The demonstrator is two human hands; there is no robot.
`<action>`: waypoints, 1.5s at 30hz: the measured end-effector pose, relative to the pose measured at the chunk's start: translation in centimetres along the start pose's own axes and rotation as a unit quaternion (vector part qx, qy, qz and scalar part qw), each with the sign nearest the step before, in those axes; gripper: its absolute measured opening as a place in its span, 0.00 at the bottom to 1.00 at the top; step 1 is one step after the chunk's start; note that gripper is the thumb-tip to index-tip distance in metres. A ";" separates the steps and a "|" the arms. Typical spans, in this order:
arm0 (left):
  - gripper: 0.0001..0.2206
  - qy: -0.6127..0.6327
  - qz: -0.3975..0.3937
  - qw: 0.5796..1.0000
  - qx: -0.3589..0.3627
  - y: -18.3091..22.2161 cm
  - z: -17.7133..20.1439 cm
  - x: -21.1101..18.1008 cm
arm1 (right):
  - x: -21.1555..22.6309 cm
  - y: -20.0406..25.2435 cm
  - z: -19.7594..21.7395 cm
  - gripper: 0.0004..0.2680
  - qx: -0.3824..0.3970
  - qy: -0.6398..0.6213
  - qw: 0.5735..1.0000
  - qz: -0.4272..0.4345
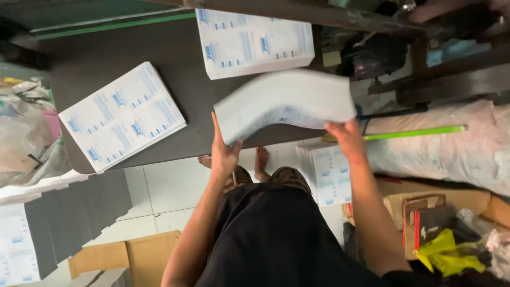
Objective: The person picks up a stack of printed sheets from a machine table, aligns the edges by tapping them on the surface, and carries the stack to place it on a larger pile on the floor.
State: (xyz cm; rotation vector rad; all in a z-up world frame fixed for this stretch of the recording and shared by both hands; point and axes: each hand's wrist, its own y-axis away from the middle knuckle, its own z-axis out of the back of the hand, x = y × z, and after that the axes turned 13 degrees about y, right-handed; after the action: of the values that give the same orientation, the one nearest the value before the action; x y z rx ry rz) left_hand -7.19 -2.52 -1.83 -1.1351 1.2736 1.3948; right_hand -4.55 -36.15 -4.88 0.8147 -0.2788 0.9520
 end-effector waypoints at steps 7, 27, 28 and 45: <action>0.47 0.019 -0.065 0.997 -0.034 -2.2 0.8 4.4 | -2.4 -4.1 -1.8 0.29 -0.049 -0.065 0.995 0.066; 0.41 -0.055 0.000 0.998 -0.037 -4.0 1.4 4.0 | -1.4 -5.6 -0.8 0.17 -0.080 0.054 0.970 0.222; 0.41 -0.051 -0.003 0.998 -0.030 -4.8 1.7 4.9 | -0.5 -5.4 -0.2 0.17 -0.087 0.056 0.970 0.218; 0.51 -0.068 0.031 0.996 0.037 -2.6 2.8 3.3 | -2.3 -3.8 -0.1 0.18 -0.004 -0.015 0.990 0.143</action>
State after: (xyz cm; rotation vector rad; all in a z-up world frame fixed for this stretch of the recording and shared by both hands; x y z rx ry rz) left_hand -5.38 0.57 -5.39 -0.9406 1.2614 1.4341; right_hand -2.79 -38.68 -8.08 0.7962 -0.4336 1.2060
